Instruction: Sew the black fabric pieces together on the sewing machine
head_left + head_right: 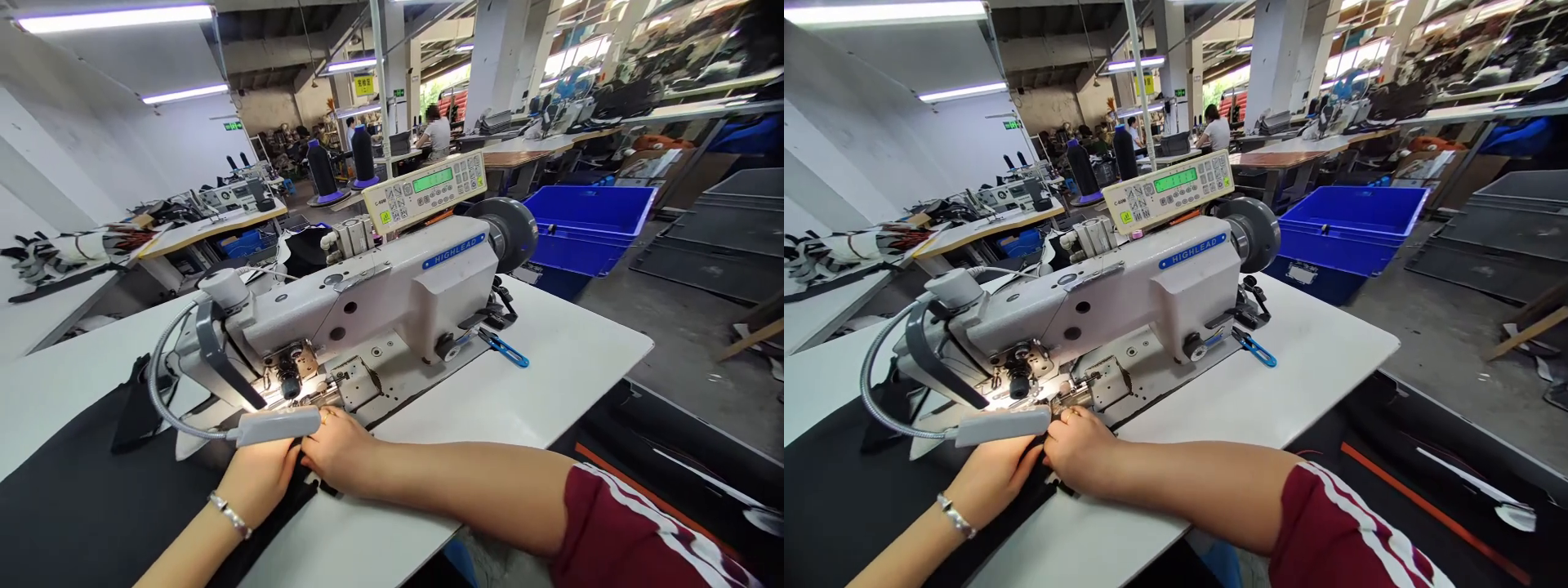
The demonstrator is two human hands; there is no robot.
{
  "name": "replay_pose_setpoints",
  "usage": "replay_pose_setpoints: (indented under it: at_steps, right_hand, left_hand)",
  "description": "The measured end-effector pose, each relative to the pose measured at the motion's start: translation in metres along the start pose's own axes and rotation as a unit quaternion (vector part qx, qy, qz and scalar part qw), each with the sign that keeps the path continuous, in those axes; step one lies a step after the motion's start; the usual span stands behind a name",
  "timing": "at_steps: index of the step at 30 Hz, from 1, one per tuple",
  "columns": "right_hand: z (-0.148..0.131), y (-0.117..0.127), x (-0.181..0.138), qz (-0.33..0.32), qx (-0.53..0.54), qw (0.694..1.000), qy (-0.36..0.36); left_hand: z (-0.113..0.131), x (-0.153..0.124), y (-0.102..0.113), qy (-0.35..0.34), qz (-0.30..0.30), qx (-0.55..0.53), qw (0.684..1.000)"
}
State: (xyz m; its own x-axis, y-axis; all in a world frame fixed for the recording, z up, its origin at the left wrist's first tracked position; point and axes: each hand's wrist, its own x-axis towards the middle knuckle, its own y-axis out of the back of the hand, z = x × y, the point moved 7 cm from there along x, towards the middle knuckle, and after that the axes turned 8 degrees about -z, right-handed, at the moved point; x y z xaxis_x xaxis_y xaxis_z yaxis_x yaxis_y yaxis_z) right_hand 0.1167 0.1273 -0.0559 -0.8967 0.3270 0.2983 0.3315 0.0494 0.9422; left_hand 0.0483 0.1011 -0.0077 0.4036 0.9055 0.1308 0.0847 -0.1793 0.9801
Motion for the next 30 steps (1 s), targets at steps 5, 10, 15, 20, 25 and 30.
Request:
replay_pose_setpoints:
  at_steps: [5, 10, 15, 20, 25, 30]
  right_hand:
    - [0.003, -0.006, -0.004, -0.016, 0.019, 0.999, 0.023]
    - [0.000, 0.003, -0.012, 0.022, 0.027, 0.998, 0.054]
    - [-0.004, 0.004, -0.012, 0.041, 0.036, 0.998, 0.023]
    - [-0.010, 0.000, -0.008, 0.018, 0.052, 0.998, -0.005]
    - [-0.013, 0.008, -0.005, 0.030, 0.039, 0.999, -0.002]
    - [-0.013, 0.014, -0.008, 0.065, 0.056, 0.996, 0.027]
  left_hand:
    - [0.024, 0.006, -0.003, 0.143, -0.011, 0.093, 0.985]
    - [0.034, -0.001, 0.005, 0.075, 0.090, 0.093, 0.989]
    - [0.019, -0.008, 0.003, 0.003, 0.100, 0.058, 0.993]
    - [0.005, -0.006, 0.008, -0.069, 0.115, 0.033, 0.990]
    - [-0.001, 0.002, 0.012, -0.157, 0.112, 0.021, 0.981]
    - [0.010, -0.029, 0.008, -0.068, 0.107, 0.127, 0.984]
